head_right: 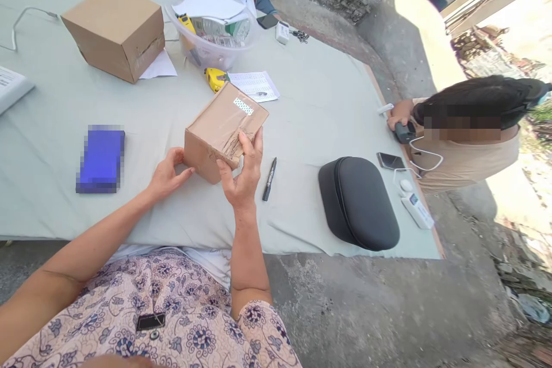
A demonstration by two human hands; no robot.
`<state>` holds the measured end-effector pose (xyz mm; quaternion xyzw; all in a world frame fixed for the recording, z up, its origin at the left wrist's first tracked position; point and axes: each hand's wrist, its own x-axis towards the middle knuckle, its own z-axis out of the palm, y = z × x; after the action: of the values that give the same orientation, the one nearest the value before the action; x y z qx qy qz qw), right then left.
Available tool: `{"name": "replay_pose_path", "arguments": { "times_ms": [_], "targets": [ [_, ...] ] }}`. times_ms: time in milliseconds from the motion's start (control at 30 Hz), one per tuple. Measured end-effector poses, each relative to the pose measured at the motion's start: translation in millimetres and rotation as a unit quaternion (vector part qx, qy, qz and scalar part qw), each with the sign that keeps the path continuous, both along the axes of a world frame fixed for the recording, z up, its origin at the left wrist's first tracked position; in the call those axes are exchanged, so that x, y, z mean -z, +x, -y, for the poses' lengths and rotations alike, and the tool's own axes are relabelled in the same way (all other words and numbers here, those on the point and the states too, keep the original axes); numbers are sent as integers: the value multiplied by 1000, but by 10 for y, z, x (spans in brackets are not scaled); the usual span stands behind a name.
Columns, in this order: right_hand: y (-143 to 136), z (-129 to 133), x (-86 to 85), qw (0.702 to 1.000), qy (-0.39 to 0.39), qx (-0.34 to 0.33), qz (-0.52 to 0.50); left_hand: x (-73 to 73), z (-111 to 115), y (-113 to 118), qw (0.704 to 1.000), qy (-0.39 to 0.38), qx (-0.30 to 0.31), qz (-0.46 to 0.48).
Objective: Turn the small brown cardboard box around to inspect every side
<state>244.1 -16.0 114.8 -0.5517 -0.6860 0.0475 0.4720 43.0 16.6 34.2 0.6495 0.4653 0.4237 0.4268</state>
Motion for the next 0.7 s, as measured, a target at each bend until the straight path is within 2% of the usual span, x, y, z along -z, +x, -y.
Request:
{"name": "replay_pose_path", "arguments": {
  "times_ms": [100, 300, 700],
  "targets": [
    [72, 0, -18, 999, -17, -33, 12, 22, 2, 0, 1000, 10, -9, 7],
    [101, -5, -22, 999, -14, -24, 44, 31, 1, -9, 999, 32, -10, -22],
    [92, -50, 14, 998, -18, -56, -6, 21, 5, -11, 999, 28, -15, -17]
  ]
}}
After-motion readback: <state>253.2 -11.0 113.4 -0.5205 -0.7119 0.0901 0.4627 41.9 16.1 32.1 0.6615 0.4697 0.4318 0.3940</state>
